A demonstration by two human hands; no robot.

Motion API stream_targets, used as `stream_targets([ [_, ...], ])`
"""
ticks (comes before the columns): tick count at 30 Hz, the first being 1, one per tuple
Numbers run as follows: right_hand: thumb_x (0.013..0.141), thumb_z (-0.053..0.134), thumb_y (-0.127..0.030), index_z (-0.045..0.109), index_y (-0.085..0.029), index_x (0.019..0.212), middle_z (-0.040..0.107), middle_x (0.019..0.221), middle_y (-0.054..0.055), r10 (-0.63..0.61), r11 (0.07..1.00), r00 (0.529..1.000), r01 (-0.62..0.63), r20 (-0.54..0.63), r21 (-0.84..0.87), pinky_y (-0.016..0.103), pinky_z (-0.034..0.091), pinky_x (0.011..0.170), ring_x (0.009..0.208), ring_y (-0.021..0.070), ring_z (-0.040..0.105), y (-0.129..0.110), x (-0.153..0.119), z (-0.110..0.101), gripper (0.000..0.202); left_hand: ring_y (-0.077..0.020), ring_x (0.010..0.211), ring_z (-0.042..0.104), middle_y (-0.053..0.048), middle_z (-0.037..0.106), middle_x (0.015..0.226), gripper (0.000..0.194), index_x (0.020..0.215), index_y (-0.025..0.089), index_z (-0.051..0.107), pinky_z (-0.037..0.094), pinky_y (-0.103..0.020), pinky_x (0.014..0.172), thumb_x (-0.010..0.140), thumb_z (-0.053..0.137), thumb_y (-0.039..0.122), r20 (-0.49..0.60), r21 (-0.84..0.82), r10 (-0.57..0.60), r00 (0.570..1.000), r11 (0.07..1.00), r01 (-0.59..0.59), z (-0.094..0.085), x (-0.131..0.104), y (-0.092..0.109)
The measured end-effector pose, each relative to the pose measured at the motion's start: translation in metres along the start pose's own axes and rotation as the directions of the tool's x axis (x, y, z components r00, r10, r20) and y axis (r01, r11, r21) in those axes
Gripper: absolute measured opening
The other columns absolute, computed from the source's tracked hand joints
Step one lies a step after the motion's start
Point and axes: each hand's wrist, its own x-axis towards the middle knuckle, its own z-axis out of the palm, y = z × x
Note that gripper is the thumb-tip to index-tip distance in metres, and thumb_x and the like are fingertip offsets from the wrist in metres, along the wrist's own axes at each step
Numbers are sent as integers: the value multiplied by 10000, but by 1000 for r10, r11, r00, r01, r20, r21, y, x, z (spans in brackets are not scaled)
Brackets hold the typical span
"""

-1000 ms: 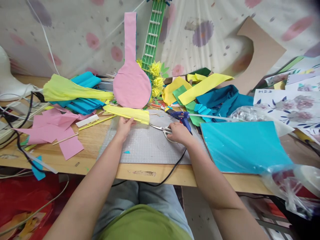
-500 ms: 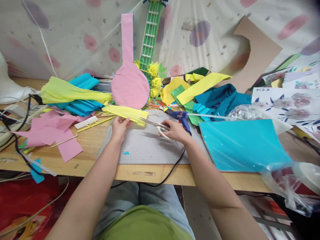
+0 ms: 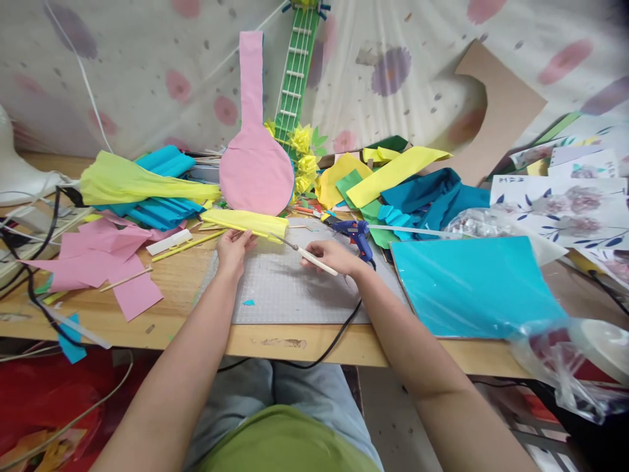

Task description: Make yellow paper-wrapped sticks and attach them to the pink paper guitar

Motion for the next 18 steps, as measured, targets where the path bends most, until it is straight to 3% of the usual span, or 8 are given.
stream_targets([
  [4,680,565,-551,577,-137,802,634,736,42,55,993,977,-74,207,87,201,403,505,578,101,558,4,0,-11,432,-116,653,636,-44,656,792,168,776,130,558,513,-224,602,634,644,106,11,-10,-2,1000,1000,2,0,0,0],
  [7,669,568,-582,570,-134,805,635,730,53,86,992,952,-109,294,65,203,411,495,567,102,557,3,3,-18,468,-103,625,627,-29,650,753,182,770,130,562,512,-214,603,618,661,115,30,-27,10,999,1000,-9,1,-1,0],
  [18,679,552,-596,517,-143,765,584,680,21,64,985,937,-115,344,131,204,390,476,530,81,510,-13,15,-18,463,-109,627,633,-29,650,768,190,783,127,567,520,-250,642,629,678,126,122,-46,-89,989,994,95,6,-10,-1],
])
